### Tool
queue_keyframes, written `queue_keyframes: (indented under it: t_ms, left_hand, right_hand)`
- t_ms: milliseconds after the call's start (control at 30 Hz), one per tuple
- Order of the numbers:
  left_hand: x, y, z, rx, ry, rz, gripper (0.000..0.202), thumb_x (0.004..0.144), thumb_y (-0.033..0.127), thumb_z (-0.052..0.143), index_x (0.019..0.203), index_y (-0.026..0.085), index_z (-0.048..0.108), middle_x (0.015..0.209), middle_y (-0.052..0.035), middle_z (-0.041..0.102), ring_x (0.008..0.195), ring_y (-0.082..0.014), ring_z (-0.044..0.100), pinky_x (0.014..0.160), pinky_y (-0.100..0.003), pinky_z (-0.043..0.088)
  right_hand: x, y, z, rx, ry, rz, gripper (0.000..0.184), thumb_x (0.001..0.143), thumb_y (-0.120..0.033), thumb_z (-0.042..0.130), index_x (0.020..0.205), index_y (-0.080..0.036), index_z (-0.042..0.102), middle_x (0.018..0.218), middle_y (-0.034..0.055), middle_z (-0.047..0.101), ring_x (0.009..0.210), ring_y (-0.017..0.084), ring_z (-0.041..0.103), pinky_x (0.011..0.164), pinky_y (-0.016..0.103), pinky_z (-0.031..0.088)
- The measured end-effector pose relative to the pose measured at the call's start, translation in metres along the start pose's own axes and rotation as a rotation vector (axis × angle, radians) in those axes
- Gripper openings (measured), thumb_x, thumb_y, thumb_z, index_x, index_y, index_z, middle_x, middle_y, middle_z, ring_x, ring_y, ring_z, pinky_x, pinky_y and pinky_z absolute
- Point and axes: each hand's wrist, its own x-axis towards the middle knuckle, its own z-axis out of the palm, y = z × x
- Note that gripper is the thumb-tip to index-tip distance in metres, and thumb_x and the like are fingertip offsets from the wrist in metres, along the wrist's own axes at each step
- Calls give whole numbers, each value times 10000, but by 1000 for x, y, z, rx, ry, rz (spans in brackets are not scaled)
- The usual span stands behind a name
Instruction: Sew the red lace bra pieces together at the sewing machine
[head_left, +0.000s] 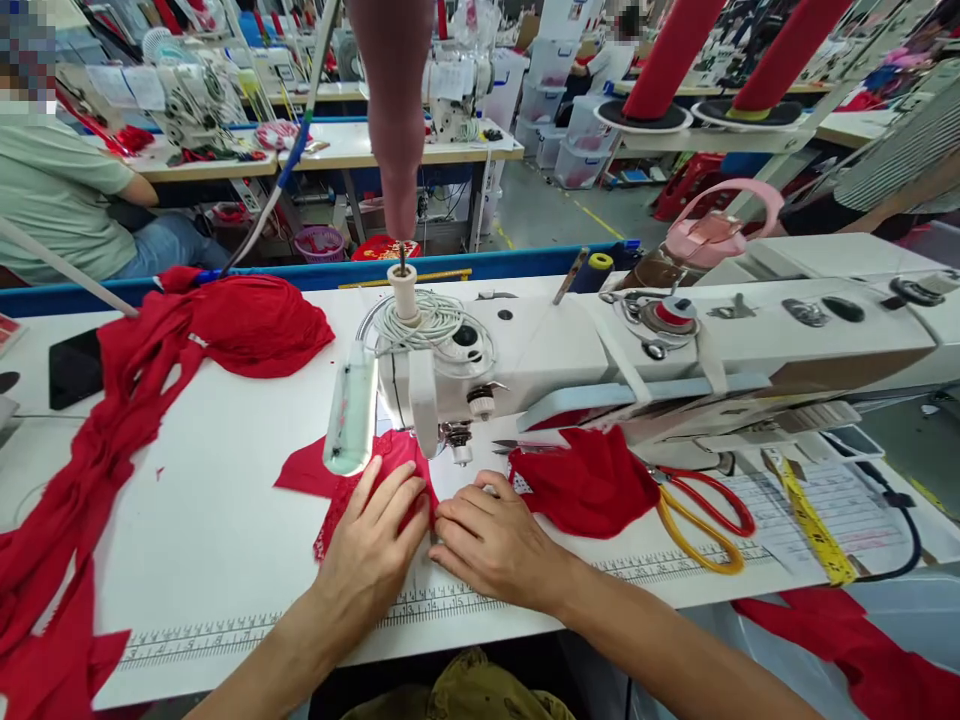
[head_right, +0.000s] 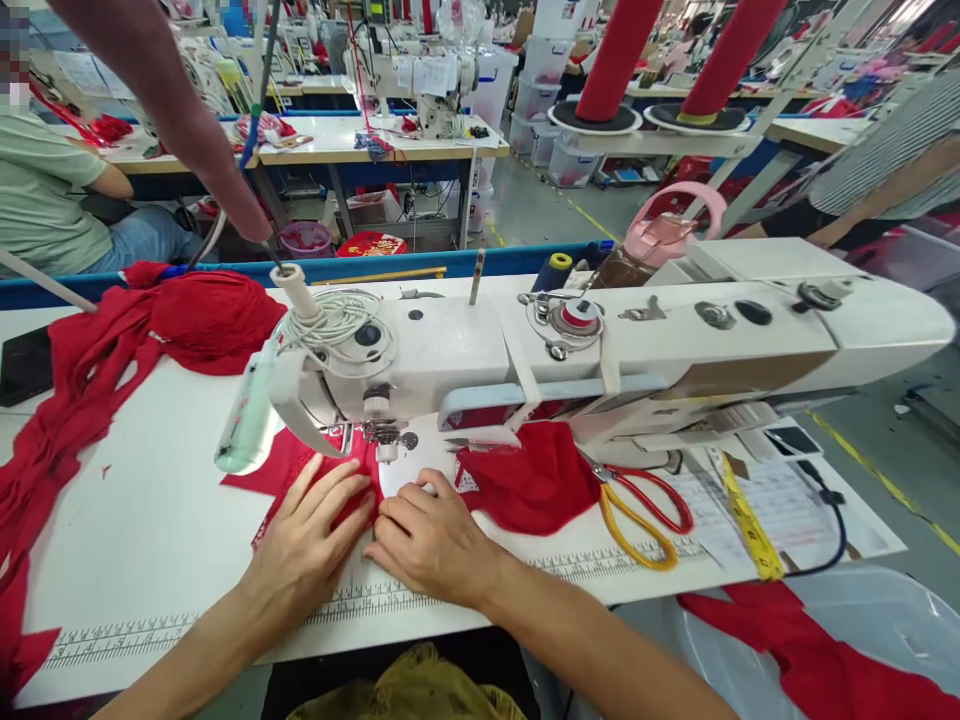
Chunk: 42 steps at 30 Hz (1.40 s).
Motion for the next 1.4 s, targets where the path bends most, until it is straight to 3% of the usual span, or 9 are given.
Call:
queue_keyframes:
  t_ms: [67,200,433,600,767,900,1100,1233,1400]
  left_hand:
    - [-6,3,4,10,8,-24,311,949,84,413,1099,79,685,1143,-143,696,1232,-306,544,1170,-570,242]
    - [-11,3,9,13,11,-92,293,961,134,453,1150,124,677,1123,-113,722,1201,-302,587,1176,-639,173]
    - [3,-22,8,23,-46,-71,337,903,58,489,1187,134,655,1114,-120,721,1098,-297,618,969,-529,454]
    - [9,-27,4,-65,-78,-123,300,915,98,503,1168,151,655,1078,-114,702,1159,-314,570,925,-491,466]
    - [11,-19,6,88,-69,-85,380,823,-31,457,1135,86,639,955,-109,693,1044,-299,593,814,-432,480]
    - [21,-24,7,113,-152,-91,438,759,-59,471,1128,116,627,1046,-122,665,1043,-279,583,813,-396,485]
    - [35,-11,15,225,-209,-148,249,800,-17,486,908,143,644,885,-99,635,795,-250,586,665,-369,455]
    - [20,-20,20,196,-77,-105,311,849,-17,443,1029,128,651,931,-99,668,854,-246,607,783,-424,468]
    - [13,-46,11,-42,-108,-56,429,809,-48,429,1112,172,637,961,-56,681,908,-219,610,939,-483,431]
  right_hand:
    - [0,0,-1,3,-6,0,224,1002,-302,523,857,-168,628,821,33,670,783,166,535,869,384,341]
    - [-1,2,0,37,-25,24,199,994,-314,545,910,-154,629,850,37,677,807,173,563,870,390,349]
    - [1,6,2,52,-92,84,283,971,-386,589,1097,-134,617,1090,91,695,981,223,592,934,420,347]
    - [0,6,3,42,-90,83,361,978,-425,572,1161,-116,611,1161,119,692,1030,246,593,963,433,343]
    - [-1,6,4,42,-78,104,340,998,-414,540,1150,-121,624,1138,118,706,1025,245,599,981,426,345]
    - [4,6,6,34,-99,148,374,976,-442,574,1152,-116,621,1053,109,715,1001,256,598,994,443,353]
    - [9,7,7,6,-139,159,321,972,-442,575,1082,-145,628,1018,109,702,980,253,603,1034,461,354]
    - [-1,5,-7,-98,-138,214,375,967,-411,593,1216,-131,588,1163,137,677,1081,274,585,1091,491,305]
    - [-5,-3,-21,-96,-220,151,458,942,-426,636,1279,-124,565,1111,120,689,1056,264,594,1131,512,281]
